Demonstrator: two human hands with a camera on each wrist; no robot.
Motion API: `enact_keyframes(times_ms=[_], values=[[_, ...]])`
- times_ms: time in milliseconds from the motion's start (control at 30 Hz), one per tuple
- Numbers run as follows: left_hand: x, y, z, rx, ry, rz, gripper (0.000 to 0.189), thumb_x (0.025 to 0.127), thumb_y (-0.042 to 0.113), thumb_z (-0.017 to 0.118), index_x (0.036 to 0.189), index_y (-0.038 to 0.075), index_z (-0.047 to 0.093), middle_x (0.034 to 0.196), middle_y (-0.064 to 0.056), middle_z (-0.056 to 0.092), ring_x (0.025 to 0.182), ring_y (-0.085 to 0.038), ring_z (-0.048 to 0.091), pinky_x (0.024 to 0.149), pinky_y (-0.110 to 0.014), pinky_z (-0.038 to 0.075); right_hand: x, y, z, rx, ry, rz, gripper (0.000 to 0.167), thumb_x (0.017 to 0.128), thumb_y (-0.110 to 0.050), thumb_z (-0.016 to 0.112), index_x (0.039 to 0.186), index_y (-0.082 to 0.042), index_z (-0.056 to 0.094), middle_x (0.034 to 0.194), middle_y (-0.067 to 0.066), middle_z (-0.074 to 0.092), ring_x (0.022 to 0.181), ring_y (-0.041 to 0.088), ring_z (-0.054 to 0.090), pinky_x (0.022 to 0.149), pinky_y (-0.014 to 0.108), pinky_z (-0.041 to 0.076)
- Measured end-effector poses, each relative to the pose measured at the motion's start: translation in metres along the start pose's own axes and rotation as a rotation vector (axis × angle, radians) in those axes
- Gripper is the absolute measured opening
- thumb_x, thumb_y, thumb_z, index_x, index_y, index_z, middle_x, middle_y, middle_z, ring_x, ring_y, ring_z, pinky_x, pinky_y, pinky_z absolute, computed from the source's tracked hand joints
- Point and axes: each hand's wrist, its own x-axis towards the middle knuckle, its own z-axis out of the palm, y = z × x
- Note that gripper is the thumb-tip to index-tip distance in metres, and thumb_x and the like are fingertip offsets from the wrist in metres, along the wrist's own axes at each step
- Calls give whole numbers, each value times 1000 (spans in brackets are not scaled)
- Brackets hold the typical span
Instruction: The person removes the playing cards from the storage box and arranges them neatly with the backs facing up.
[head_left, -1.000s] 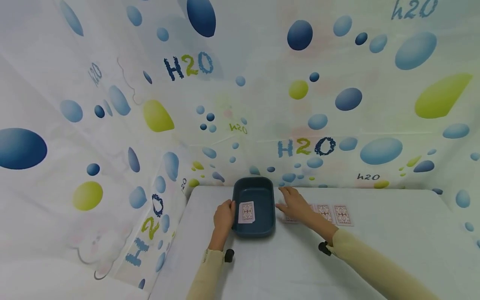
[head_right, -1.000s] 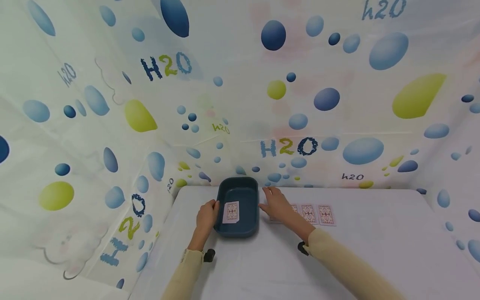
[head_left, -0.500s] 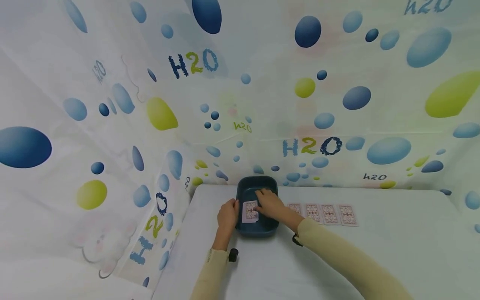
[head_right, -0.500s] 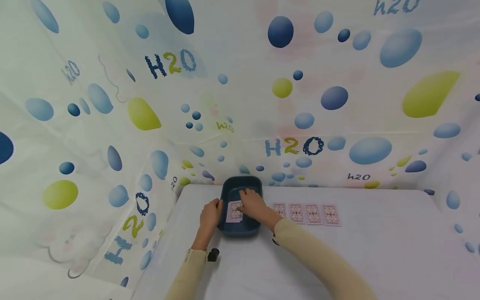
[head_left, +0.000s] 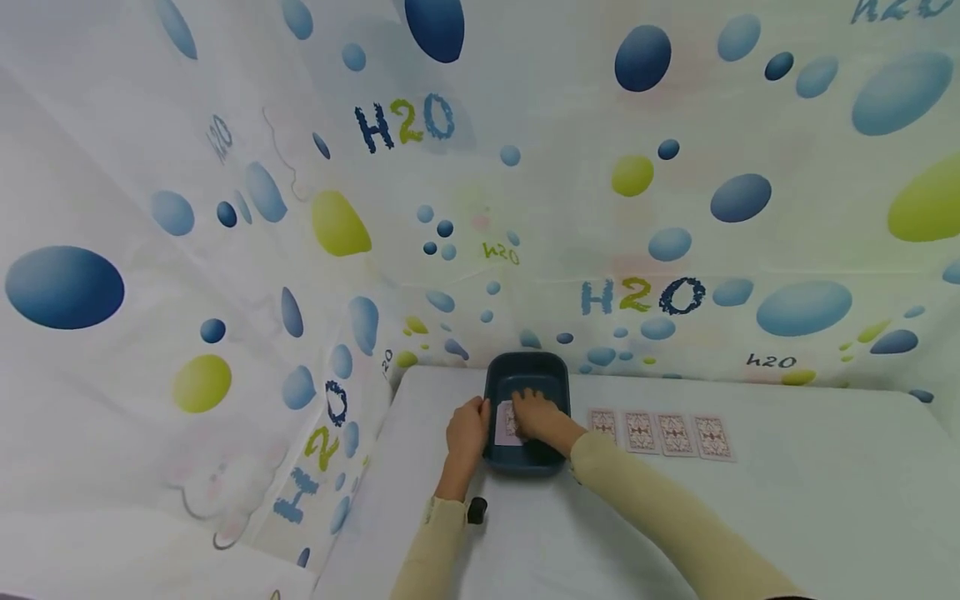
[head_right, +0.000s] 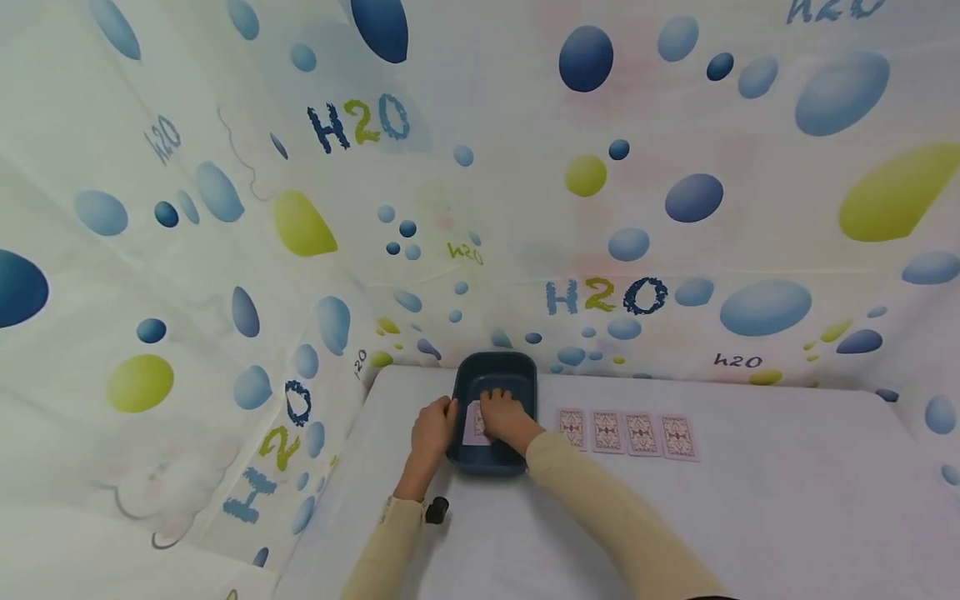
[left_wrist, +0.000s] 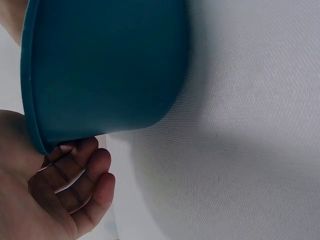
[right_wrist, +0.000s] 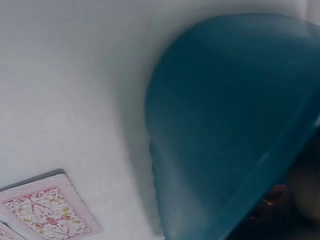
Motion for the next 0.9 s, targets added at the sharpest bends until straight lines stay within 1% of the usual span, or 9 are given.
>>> enact_keyframes(times_ms=[167, 267, 367, 467, 533, 600, 667, 767, 900], values=[[2, 5, 0, -3, 12, 18, 35, 103, 24, 56, 71, 10, 53, 62, -3, 49, 55, -17, 42, 50, -31, 31, -1, 5, -2, -2, 51, 16, 68, 87, -20, 78, 143, -2, 43, 140, 24, 44, 128, 40, 49, 101, 50, 48], [1, 6, 1, -1, 2, 21, 35, 103, 24, 56, 71, 10, 53, 63, -3, 50, 55, -17, 43, 50, -31, 31, -5, 8, -1, 20, 118, 20, 72, 83, -17, 82, 140, -1, 42, 139, 25, 40, 124, 41, 49, 97, 49, 51], [-2, 6, 3, 4, -12, 14, 35, 103, 25, 55, 72, 10, 53, 63, -3, 50, 55, -17, 42, 50, -31, 31, -9, 12, 3, 82, 201, 4, 63, 85, -12, 78, 134, -3, 40, 133, 26, 45, 116, 40, 53, 90, 49, 53], [-4, 6, 4, 7, -14, 4, 35, 104, 25, 54, 72, 10, 53, 63, -3, 50, 55, -17, 42, 50, -31, 31, -10, 17, 6, 270, 226, -12, 47, 91, -4, 69, 128, -6, 40, 114, 23, 59, 94, 35, 62, 76, 44, 55], [-5, 6, 3, 6, 0, 5, 34, 103, 25, 55, 72, 10, 54, 63, -4, 51, 55, -18, 42, 50, -31, 31, -11, 21, 4, 411, 223, -12, 37, 94, -1, 62, 124, -7, 41, 101, 19, 63, 79, 28, 63, 67, 38, 52], [-5, 7, 2, 6, 13, 11, 33, 103, 23, 56, 72, 9, 55, 64, -5, 52, 56, -19, 43, 51, -33, 32, -13, 25, 0, 539, 222, -18, 32, 94, 1, 59, 121, -7, 44, 94, 16, 64, 71, 23, 60, 61, 33, 48], [-5, 7, 1, 7, 17, 13, 32, 102, 23, 56, 73, 9, 56, 64, -5, 52, 57, -19, 43, 51, -33, 32, -17, 30, -6, 617, 237, -38, 28, 95, 1, 59, 120, -6, 48, 92, 15, 63, 69, 21, 58, 61, 31, 46], [-4, 6, 1, 9, 6, 3, 32, 103, 23, 55, 75, 8, 57, 64, -5, 50, 56, -19, 43, 51, -32, 32, -26, 39, -15, 749, 234, -80, 28, 95, 0, 61, 121, -4, 53, 90, 13, 62, 71, 19, 58, 63, 32, 50], [-3, 3, -1, 14, 6, -6, 33, 104, 23, 55, 74, 7, 56, 63, -4, 48, 55, -18, 42, 50, -31, 30, -42, 53, -25, 910, 176, -117, 33, 96, -2, 61, 129, -3, 54, 87, 15, 63, 74, 19, 62, 69, 36, 57]])
